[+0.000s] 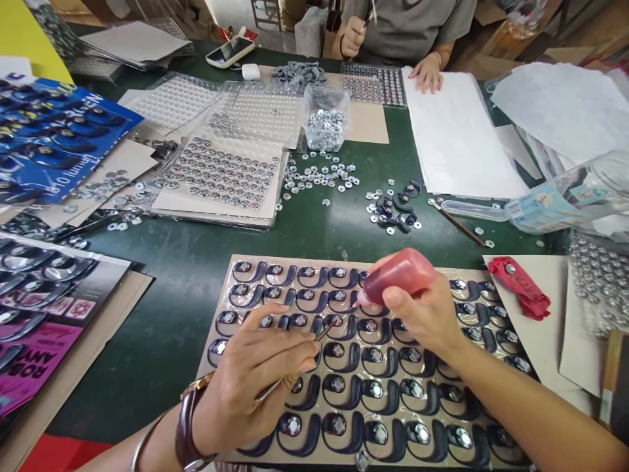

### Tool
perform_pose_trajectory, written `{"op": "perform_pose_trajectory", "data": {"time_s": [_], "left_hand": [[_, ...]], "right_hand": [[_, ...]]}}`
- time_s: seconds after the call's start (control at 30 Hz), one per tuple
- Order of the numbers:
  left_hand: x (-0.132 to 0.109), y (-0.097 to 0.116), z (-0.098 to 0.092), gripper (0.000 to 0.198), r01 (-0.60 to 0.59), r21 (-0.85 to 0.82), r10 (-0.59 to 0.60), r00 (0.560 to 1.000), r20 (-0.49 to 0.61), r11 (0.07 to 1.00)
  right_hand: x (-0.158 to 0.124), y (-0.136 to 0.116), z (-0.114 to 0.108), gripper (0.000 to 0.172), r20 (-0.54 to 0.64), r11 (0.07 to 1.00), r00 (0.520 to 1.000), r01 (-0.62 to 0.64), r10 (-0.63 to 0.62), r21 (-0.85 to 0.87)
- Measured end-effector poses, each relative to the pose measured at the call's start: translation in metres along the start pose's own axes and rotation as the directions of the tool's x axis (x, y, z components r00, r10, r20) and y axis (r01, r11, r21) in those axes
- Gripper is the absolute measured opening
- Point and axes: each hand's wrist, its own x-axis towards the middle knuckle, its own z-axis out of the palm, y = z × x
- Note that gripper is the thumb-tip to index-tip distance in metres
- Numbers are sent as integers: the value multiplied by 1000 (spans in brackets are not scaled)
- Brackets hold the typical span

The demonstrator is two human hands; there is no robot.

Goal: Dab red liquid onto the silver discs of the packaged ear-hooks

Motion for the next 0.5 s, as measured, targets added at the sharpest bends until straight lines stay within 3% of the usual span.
{"op": "perform_pose_trajectory", "data": {"time_s": [0.13,0.27,0.5], "left_hand": [[6,-1,0,27,-109,134,105,994,40,985],[17,-6,3,26,-195,231,181,980,83,953],[16,-9,10,27,-323,301,270,941,206,897]], "right_hand": [[15,4,-2,24,-68,987,996,52,-63,-151],[18,25,11,17,-150,982,982,86,-111,-166],[12,38,20,17,-80,994,994,67,-73,-82]]}}
